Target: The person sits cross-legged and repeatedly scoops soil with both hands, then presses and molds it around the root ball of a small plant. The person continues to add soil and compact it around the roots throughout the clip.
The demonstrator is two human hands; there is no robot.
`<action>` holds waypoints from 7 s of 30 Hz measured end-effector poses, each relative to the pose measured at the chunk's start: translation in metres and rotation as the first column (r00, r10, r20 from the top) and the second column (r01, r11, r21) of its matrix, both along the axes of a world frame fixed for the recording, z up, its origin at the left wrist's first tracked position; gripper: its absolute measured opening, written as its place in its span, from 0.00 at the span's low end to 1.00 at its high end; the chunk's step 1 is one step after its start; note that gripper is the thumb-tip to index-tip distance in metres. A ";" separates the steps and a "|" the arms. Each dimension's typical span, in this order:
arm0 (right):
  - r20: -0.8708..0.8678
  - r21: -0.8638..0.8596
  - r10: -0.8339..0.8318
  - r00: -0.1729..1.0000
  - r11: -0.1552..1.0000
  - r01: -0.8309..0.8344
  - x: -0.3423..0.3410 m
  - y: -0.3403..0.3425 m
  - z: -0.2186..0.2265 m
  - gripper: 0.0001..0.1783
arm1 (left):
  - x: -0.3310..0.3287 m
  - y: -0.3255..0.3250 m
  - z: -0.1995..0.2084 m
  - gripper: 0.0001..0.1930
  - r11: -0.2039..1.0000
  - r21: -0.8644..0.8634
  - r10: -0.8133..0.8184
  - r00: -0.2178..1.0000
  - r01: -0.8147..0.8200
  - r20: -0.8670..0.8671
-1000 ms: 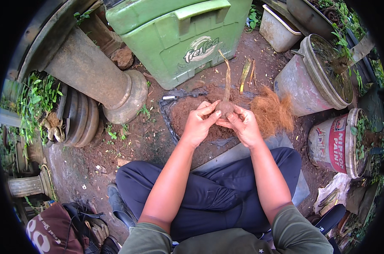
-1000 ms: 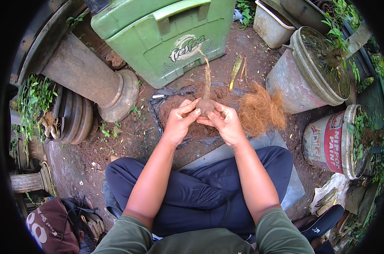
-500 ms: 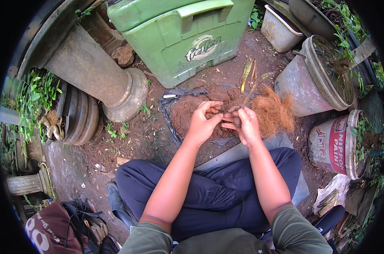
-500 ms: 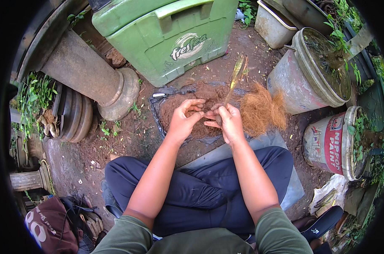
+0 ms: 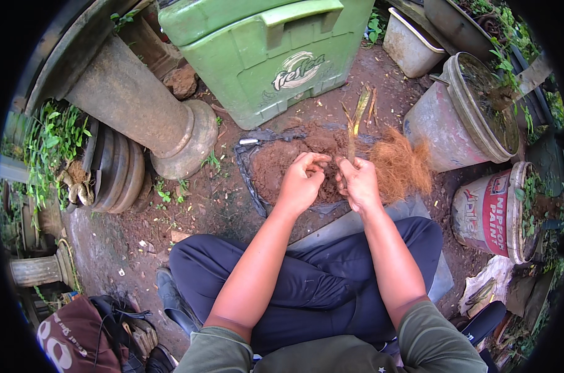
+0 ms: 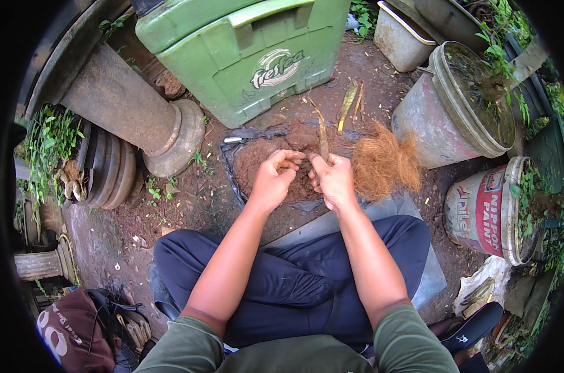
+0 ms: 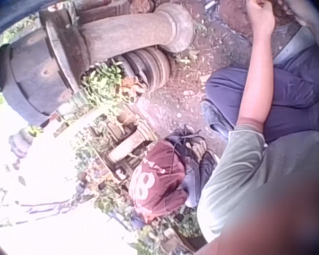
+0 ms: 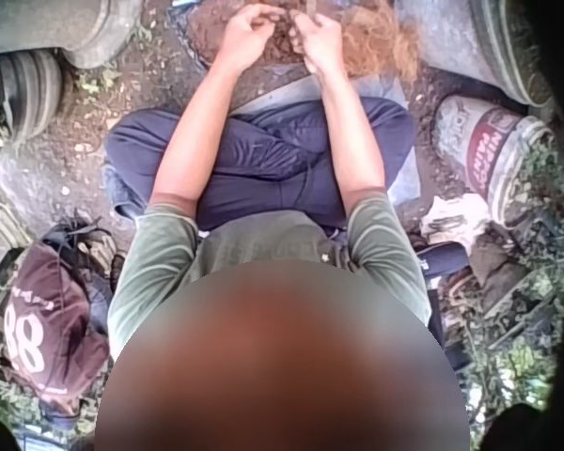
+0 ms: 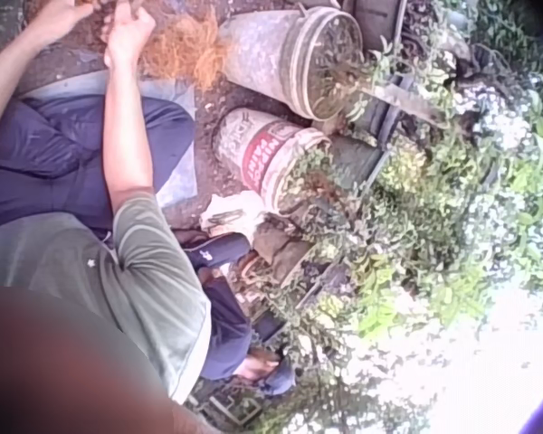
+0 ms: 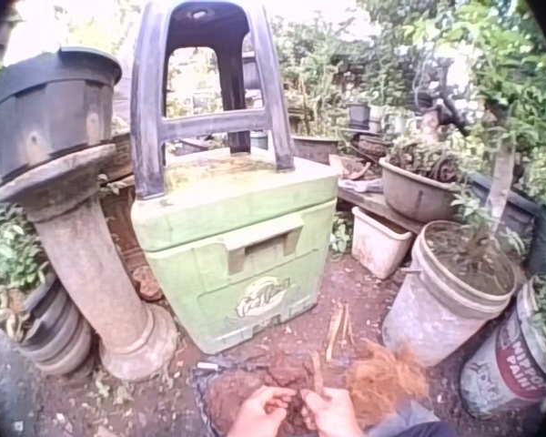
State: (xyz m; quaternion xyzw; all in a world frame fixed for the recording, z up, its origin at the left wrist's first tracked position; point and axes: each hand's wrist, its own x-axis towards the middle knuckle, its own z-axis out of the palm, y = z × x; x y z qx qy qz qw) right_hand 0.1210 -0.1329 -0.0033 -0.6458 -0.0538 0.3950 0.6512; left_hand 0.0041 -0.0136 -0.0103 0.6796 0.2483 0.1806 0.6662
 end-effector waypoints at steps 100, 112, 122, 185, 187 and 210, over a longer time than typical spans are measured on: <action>0.639 -0.205 0.151 0.755 0.979 -0.023 0.022 -0.035 -0.012 0.16 | -0.003 0.024 0.001 0.19 0.830 -0.466 0.325 0.945 -0.307 -0.044; 0.028 0.167 0.029 0.999 0.985 -0.033 0.026 -0.039 0.007 0.13 | -0.004 0.024 0.006 0.19 0.843 -0.445 0.304 0.950 -0.302 -0.068; -0.071 0.368 -0.129 0.989 0.918 0.146 0.016 -0.026 -0.003 0.07 | -0.004 0.024 0.006 0.19 0.826 -0.514 0.282 0.959 -0.229 0.026; 0.054 0.378 0.081 0.995 0.921 -0.095 -0.008 -0.015 0.015 0.17 | -0.002 0.012 0.015 0.19 0.800 -0.597 0.035 0.987 0.066 0.157; -0.012 0.397 0.082 0.997 0.915 -0.071 -0.006 -0.016 0.014 0.18 | -0.002 0.012 0.014 0.19 0.794 -0.605 0.053 0.984 0.061 0.170; 0.878 -0.300 0.288 0.383 0.953 -0.029 0.003 -0.023 0.012 0.12 | -0.002 0.016 0.011 0.25 0.819 -0.573 0.149 0.967 -0.005 0.205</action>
